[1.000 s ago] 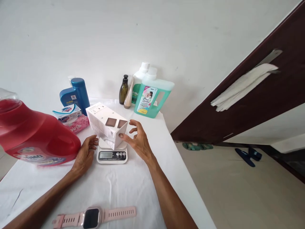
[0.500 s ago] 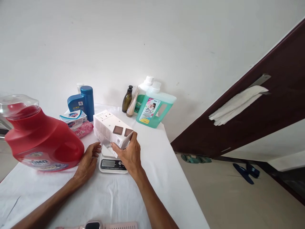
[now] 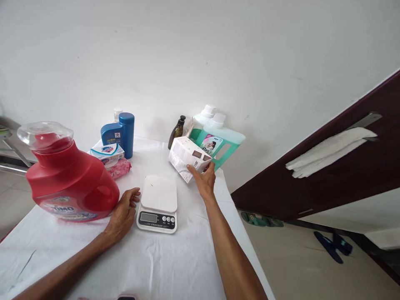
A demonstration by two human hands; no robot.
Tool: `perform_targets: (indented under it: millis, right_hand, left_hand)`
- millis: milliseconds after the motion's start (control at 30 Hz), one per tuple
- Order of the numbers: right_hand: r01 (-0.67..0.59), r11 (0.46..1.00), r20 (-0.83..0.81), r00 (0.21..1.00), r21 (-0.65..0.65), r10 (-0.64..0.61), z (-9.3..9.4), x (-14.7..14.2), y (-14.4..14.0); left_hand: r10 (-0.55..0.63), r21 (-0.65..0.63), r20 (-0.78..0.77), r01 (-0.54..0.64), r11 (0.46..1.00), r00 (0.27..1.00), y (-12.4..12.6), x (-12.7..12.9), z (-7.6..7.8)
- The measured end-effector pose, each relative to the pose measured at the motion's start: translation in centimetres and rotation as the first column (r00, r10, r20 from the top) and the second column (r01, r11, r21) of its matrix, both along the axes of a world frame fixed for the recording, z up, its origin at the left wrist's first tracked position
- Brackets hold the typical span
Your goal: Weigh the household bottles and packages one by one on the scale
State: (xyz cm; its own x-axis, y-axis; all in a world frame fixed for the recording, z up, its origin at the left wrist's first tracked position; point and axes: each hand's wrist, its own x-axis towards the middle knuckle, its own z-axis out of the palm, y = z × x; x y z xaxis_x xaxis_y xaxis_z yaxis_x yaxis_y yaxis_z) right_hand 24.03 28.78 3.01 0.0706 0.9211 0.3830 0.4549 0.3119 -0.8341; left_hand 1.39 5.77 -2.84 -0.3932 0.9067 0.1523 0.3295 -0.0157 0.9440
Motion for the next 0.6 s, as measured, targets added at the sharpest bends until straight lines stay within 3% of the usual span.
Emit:
perform_targets:
  millis: [133, 267, 367, 433, 500, 533, 600]
  right_hand:
    - [0.012, 0.994, -0.044, 0.999, -0.107, -0.017, -1.5, -0.8, 1.1]
    - [0.028, 0.996, -0.001, 1.0, -0.089, -0.028, -1.2, -1.2, 0.9]
    - [0.1, 0.995, 0.091, 0.991, 0.029, -0.102, -0.1, -1.3, -1.0]
    - [0.105, 0.969, 0.122, 0.983, 0.223, -0.135, 1.0, -2.3, -3.0]
    - [-0.042, 0.921, 0.179, 0.983, 0.387, -0.03, 2.4, -4.5, -5.0]
    - [-0.193, 0.898, 0.237, 0.966, 0.396, 0.103, 3.0, -6.1, -5.7]
    - [-0.523, 0.806, 0.337, 0.838, 0.278, 0.429, 4.3, -10.0, -6.5]
  left_hand:
    - [0.012, 0.001, -0.004, -0.012, 1.0, 1.0, 0.1, 0.1, -0.2]
    - [0.013, -0.023, -0.006, -0.013, 1.0, 1.0, 0.0, 0.2, 0.0]
    - [0.016, -0.037, -0.009, -0.016, 0.999, 1.0, 0.0, 0.3, 0.0]
    - [0.015, -0.045, -0.015, -0.015, 0.999, 1.0, 0.0, 0.4, -0.1]
    - [0.01, -0.039, -0.023, -0.011, 0.999, 1.0, 0.0, 0.4, -0.2]
    - [0.009, -0.031, -0.026, -0.01, 0.999, 1.0, 0.0, 0.4, -0.1]
    - [0.004, -0.017, -0.029, -0.004, 1.0, 1.0, 0.0, 0.4, 0.0]
